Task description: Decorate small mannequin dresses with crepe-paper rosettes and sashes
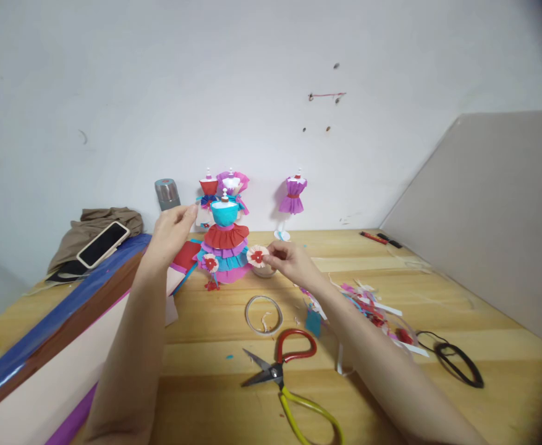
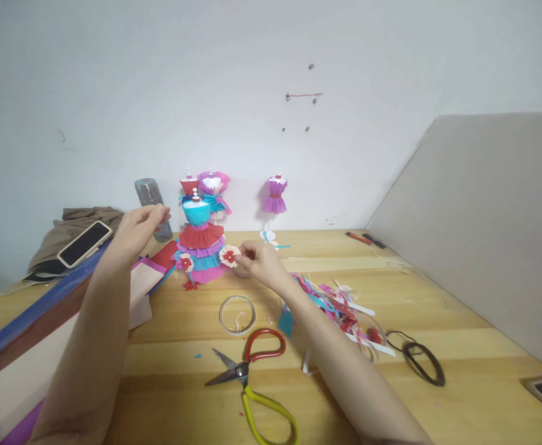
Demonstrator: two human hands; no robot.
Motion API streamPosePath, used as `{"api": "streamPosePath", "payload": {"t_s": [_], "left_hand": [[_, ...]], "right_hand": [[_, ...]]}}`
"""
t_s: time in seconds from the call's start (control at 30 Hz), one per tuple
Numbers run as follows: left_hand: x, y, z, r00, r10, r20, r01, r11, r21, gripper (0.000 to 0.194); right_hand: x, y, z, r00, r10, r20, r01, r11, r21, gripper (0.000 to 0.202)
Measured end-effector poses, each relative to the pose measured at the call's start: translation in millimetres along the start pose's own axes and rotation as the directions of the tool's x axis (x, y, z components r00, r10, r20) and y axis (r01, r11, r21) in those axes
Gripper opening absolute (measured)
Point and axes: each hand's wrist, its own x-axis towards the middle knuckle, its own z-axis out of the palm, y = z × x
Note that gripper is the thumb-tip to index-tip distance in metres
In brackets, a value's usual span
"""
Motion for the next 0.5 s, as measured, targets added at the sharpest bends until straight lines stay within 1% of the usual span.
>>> {"api": "streamPosePath", "payload": {"t_s": [0.07,0.13,0.2,0.27,0.37,0.43,0.5], "left_hand": [[0.4,-2.0,4.1,1.000,-0.001,0.019,0.002,0.998,-0.062,0.054],[-0.2,-0.1,8.2,0.999,-0.019,0.035,0.023,0.991,-0.131,0.060],[-0.9,3.5,12.3,0.997,-0.051,0.065,0.063,0.977,-0.205,0.066],[-1.3,6.2,16.5,0.991,-0.082,0.105,0.109,0.956,-0.273,0.074],[-0.9,5.5,23.0,0.981,-0.104,0.166,0.155,0.929,-0.336,0.080],[0.1,2.2,27.5,0.975,-0.104,0.195,0.171,0.916,-0.364,0.081],[1.1,-1.1,32.5,0.971,-0.092,0.220,0.177,0.897,-0.404,0.082]], "right_hand": [[2.6,4.8,0.7,1.000,0.018,0.015,-0.018,1.000,0.022,0.020],[5.1,4.5,0.4,1.000,0.025,0.017,-0.027,0.995,0.100,0.022],[9.4,-0.9,-0.5,1.000,0.015,0.001,-0.015,0.981,0.193,0.024],[16.5,-9.3,-0.9,0.999,-0.021,-0.033,0.028,0.972,0.232,0.023],[30.9,-21.2,1.1,0.989,-0.116,-0.089,0.129,0.979,0.159,0.019],[40.4,-26.1,4.8,0.981,-0.172,-0.091,0.181,0.978,0.100,0.017],[48.2,-28.1,9.6,0.977,-0.201,-0.075,0.206,0.976,0.067,0.016]]}}
